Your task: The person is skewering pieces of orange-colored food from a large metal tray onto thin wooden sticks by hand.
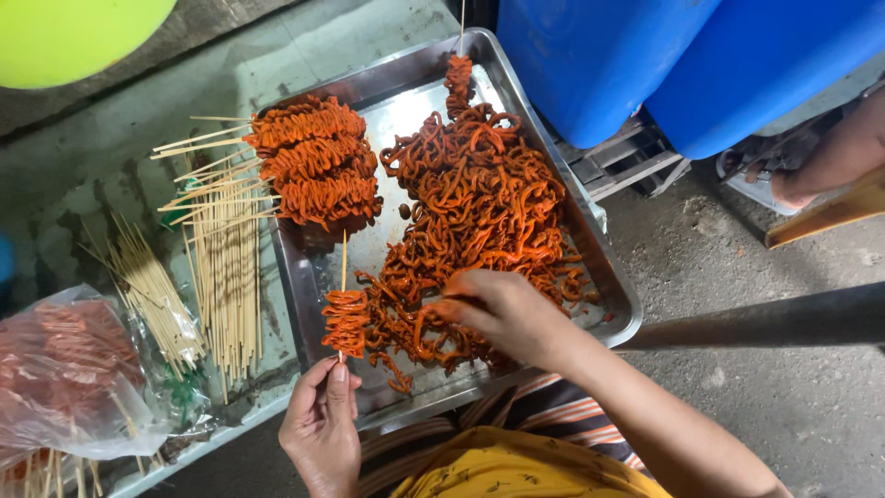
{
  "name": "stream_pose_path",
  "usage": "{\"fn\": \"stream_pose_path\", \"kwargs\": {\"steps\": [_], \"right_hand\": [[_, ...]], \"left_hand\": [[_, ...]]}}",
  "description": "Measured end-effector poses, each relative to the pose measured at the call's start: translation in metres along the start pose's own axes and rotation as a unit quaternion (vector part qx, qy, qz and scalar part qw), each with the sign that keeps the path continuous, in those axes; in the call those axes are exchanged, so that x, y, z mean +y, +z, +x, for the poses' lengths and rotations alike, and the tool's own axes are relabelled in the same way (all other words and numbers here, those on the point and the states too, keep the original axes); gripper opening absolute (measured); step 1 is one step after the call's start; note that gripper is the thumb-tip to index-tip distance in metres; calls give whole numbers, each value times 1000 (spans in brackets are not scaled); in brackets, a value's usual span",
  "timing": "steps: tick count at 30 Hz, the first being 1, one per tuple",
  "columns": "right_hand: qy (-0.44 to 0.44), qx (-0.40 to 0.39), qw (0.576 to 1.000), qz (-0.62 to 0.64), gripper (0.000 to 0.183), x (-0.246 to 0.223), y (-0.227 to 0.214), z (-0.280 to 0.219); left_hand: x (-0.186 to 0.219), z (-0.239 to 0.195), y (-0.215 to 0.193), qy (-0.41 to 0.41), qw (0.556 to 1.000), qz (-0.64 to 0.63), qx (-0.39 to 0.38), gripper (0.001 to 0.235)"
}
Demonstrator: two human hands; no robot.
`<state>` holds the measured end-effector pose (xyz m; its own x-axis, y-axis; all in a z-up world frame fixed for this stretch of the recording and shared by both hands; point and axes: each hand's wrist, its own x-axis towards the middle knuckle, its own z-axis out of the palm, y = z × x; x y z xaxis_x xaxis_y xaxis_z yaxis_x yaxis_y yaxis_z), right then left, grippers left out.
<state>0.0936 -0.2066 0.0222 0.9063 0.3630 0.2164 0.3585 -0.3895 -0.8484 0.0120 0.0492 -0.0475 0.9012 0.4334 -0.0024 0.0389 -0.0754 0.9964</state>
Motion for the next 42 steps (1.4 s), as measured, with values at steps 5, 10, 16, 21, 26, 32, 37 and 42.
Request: {"fn": "stream_pose_path", "kwargs": {"steps": [5,10,16,21,26,32,37,42], "right_hand": [[186,54,981,6,22,36,-23,-25],[154,136,972,-111,20,56,-41,-46],[122,110,963,-214,25,37,-46,-48],[13,101,944,-315,34,17,-29,-45],[-115,-44,968,-220,41,19,12,-24],[-114,-128,949,-266,23,27,33,-8],[-31,-73,994,-71,18,22,19,-11],[198,-92,970,106,27,18,2,-8]], "left_hand": [[3,-1,2,-12,1000,-5,-1,19],[4,-3,-2,30,999,-1,-26,18],[11,-2,2,26,999,1,-19,17],[7,-4,2,15,1000,-20,-15,16],[10,-3,3,27,999,-2,-20,17],[9,-3,1,29,999,9,-25,16],[9,-4,0,22,999,4,-25,16],[9,-3,1,27,999,0,-23,16]]}}
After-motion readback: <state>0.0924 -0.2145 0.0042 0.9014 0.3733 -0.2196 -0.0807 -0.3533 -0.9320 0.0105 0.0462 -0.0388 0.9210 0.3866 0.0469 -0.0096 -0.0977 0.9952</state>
